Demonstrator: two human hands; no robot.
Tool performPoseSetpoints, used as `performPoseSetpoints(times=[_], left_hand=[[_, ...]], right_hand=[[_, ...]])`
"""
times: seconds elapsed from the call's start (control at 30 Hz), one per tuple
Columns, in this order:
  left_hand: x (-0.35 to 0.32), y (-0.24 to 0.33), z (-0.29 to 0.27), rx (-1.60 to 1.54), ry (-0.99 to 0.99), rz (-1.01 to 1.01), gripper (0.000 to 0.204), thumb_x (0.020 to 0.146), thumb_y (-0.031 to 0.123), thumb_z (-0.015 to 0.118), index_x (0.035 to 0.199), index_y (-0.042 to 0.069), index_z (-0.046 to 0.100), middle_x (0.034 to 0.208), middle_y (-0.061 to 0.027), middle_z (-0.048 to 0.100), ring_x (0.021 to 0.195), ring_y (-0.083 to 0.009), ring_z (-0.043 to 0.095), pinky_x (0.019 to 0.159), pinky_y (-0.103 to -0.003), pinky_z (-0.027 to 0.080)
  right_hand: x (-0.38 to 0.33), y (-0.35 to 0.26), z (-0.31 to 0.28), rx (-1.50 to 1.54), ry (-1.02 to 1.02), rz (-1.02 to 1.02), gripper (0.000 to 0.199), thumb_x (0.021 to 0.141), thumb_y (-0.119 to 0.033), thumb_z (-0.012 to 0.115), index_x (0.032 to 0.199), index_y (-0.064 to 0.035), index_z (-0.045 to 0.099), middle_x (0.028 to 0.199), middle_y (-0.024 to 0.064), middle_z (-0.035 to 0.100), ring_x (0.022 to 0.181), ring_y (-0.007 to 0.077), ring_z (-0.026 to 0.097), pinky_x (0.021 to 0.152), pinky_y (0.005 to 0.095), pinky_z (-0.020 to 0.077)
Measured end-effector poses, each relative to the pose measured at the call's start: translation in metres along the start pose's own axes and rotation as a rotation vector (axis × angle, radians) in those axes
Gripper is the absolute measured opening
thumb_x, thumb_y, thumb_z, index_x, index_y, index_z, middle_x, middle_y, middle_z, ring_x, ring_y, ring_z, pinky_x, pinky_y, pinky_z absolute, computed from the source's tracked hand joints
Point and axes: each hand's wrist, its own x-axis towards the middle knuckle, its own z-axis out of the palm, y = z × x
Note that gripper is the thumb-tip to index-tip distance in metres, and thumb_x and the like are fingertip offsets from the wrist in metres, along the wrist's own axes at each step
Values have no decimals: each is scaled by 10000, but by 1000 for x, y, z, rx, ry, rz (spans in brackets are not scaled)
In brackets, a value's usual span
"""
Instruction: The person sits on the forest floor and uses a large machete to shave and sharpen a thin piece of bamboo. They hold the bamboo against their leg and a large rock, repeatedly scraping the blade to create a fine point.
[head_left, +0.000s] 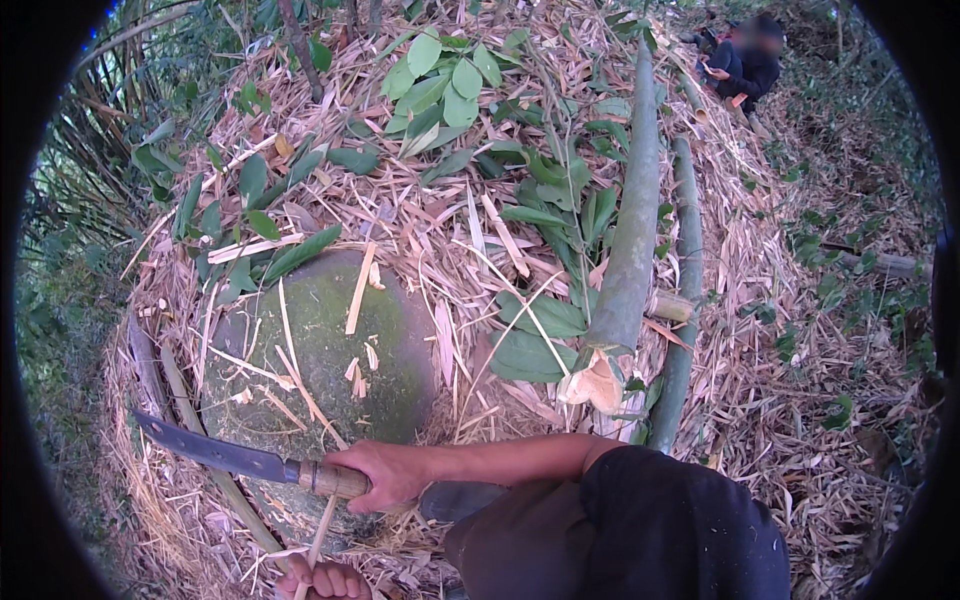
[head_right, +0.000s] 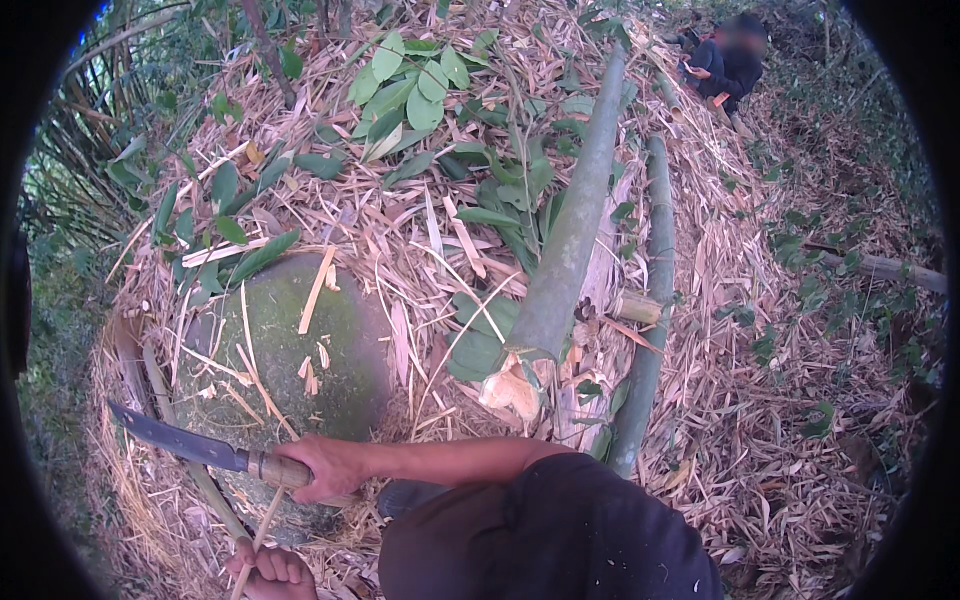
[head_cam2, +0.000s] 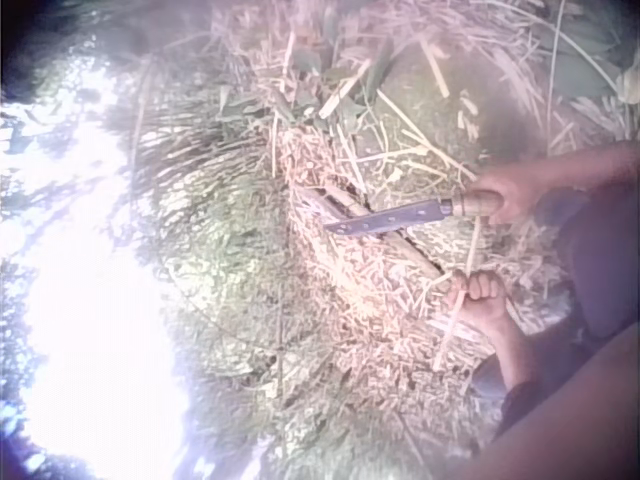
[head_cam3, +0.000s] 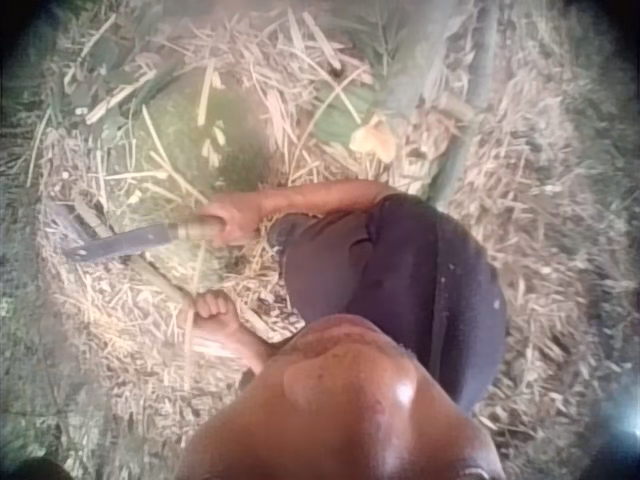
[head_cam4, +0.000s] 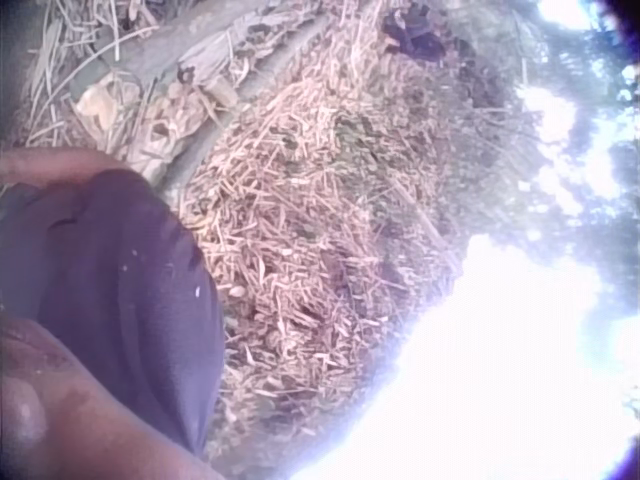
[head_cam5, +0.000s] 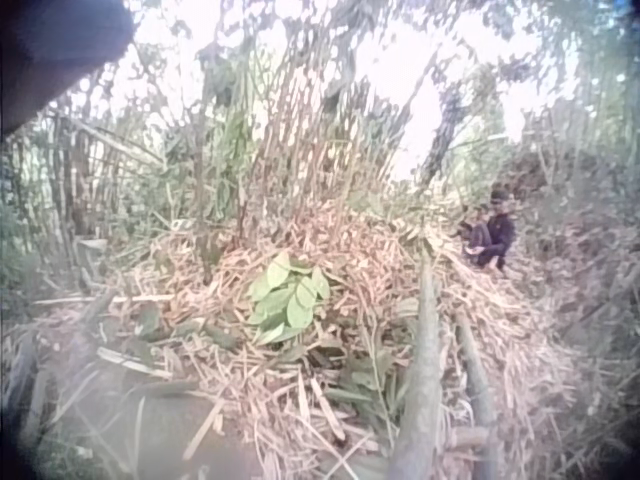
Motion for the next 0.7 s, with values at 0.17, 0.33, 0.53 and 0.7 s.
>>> performPoseSetpoints(times=[0.17,0.33,0.53,0.7], left_hand=[[2,10,-2,33,-148,78,284,1044,176,366,772,123,428,494,42,246,411,-83,174,375,-272,158],[-7,6,16,42,-9,129,284,1041,210,390,770,130,421,499,45,254,411,-87,210,377,-284,203],[6,15,8,-56,-4,220,476,1052,221,411,1473,-2,409,590,59,243,458,-54,182,368,-238,177],[17,28,3,150,-316,350,497,874,132,600,1329,-54,525,742,4,490,694,-131,489,628,-232,396]], right_hand=[[-1,-19,-6,33,-110,74,453,762,-178,728,1139,19,574,846,139,669,746,266,649,714,366,518],[-7,-2,-1,165,-64,64,478,780,-201,744,1167,17,569,932,102,691,804,215,653,757,352,532],[-2,15,5,235,101,162,537,842,-286,804,1237,-11,566,1031,77,667,901,151,627,813,332,528],[3,-5,-6,309,296,260,403,868,-131,743,1209,-22,557,951,28,606,829,120,595,733,317,526]])
